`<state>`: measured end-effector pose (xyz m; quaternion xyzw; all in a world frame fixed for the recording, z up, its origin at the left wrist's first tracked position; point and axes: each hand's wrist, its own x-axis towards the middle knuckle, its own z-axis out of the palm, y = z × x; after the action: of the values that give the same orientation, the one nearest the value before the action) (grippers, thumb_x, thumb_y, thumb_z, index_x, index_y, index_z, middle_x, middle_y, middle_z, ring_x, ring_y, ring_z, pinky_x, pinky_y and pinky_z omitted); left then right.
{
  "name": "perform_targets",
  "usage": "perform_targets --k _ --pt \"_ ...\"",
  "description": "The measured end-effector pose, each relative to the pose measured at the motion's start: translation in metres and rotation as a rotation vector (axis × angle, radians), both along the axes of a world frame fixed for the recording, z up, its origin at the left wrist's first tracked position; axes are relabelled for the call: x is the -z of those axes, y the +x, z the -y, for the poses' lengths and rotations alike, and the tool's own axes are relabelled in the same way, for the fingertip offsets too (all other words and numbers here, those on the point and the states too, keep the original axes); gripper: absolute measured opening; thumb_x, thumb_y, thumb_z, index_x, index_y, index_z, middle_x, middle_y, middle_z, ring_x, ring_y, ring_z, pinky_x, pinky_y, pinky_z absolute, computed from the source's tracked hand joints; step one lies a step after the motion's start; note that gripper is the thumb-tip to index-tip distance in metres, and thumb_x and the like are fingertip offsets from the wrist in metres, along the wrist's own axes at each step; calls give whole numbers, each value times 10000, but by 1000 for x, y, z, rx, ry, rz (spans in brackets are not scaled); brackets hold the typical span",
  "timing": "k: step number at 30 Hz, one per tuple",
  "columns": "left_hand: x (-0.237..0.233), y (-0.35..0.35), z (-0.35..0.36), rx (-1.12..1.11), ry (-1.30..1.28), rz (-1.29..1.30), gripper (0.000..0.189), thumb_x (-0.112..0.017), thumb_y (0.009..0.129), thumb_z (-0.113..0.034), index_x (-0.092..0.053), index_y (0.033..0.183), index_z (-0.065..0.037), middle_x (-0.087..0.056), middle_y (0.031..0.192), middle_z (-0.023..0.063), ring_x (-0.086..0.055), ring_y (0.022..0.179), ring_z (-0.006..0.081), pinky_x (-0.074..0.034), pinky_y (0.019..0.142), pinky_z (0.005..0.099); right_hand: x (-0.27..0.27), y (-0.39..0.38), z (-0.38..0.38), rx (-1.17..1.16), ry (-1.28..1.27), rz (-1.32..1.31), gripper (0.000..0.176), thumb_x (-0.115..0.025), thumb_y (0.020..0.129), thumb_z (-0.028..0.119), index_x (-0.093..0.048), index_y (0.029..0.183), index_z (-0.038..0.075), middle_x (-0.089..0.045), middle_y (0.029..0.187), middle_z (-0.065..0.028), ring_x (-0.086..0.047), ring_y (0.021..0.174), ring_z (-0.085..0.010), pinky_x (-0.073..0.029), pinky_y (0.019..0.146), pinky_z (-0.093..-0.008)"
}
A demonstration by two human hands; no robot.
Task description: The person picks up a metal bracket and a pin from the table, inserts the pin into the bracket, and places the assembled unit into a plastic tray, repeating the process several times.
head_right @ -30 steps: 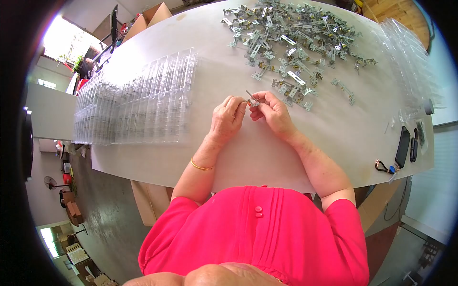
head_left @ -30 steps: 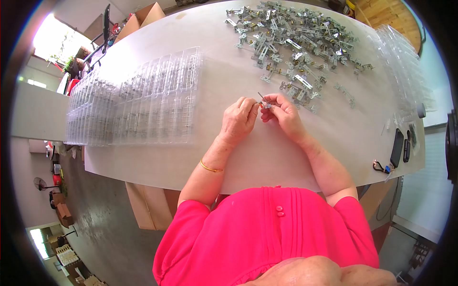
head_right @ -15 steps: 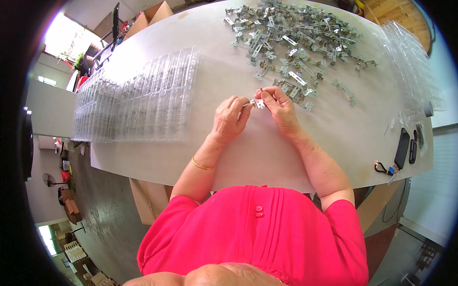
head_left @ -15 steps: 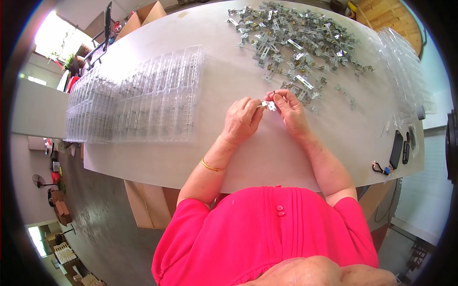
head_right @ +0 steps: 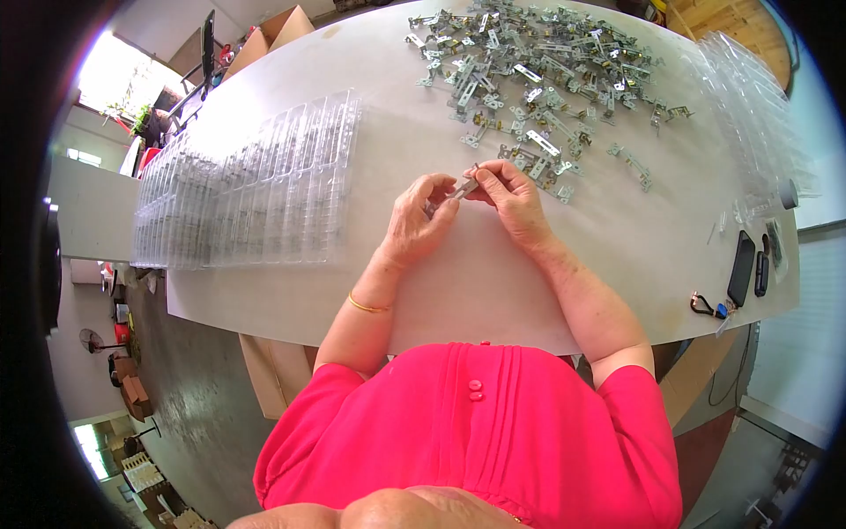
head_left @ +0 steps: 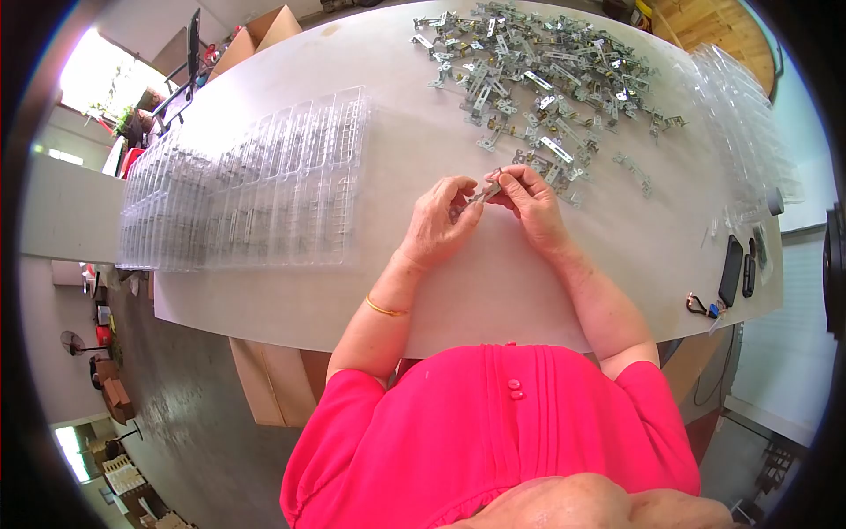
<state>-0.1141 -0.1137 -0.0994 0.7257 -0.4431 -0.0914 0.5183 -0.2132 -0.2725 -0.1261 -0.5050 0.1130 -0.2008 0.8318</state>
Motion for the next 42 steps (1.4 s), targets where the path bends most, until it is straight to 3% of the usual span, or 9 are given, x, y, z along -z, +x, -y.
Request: perform_targets --k 7,9,16,18,25,28,33,36,42 --pt "3 5 -3 183 10 -482 317 -598 928 -118 -608 1210 26 -686 909 62 -625 806 101 -526 728 259 5 1 1 19 -7 -3 139 -574 1009 148 -616 1068 30 -665 1067 -63 -658 935 -141 -576 875 -311" --pt "4 5 -2 106 -3 -537 315 -601 933 -115 -605 1218 17 -685 921 51 -623 807 92 -523 735 239 12 4 -1 145 -236 15 141 -590 1002 153 -615 1083 41 -666 1034 -56 -657 884 -122 -577 806 -285" --pt "24 10 2 -27 -82 -290 309 -644 912 -36 -595 1213 14 -644 923 28 -598 794 78 -510 736 236 -2 -5 -14 127 -498 -174 100 -643 974 158 -652 1039 83 -620 742 14 -563 638 -55 -464 559 -229" --pt "25 9 3 -29 -118 -265 311 -658 903 -15 -596 1207 7 -628 924 17 -589 797 77 -506 729 243 -2 -4 -15 191 -736 -153 97 -665 957 149 -661 1015 72 -584 656 22 -500 587 -49 -411 526 -232" --pt "23 4 6 -22 -90 -67 332 -665 882 2 -591 1205 -8 -641 916 36 -605 784 100 -509 730 250 -6 -5 -17 208 -812 -191 114 -668 944 130 -660 1032 58 -629 689 -62 -516 577 -74 -436 542 -256" --pt "23 2 7 -35 -112 39 373 -662 871 15 -569 1231 -19 -647 909 55 -625 784 129 -517 728 266 -7 -6 -21 187 -914 -62 101 -654 942 106 -660 1029 54 -659 726 -108 -588 584 -144 -468 558 -293" --pt "18 -1 6 -54 -101 -23 417 -663 869 10 -519 1258 -31 -663 927 68 -638 787 150 -529 715 296 -14 -7 -20 238 -848 -236 82 -641 930 79 -647 1004 43 -671 772 -155 -656 639 -275 -495 586 -346" --pt "20 -2 7 -112 -117 -15 354 -673 864 -12 -551 1196 -21 -669 912 73 -632 766 140 -525 709 289 -10 -7 -18 150 -943 -82 78 -644 932 98 -639 986 44 -659 754 -155 -634 614 -252 -484 574 -335" --pt "17 3 7 -283 -59 -107 212 -663 856 -44 -612 1059 -11 -670 847 81 -619 712 122 -521 680 280 -10 -7 -19 186 -883 -238 78 -635 946 128 -637 976 56 -646 726 -139 -598 582 -220 -473 564 -325"
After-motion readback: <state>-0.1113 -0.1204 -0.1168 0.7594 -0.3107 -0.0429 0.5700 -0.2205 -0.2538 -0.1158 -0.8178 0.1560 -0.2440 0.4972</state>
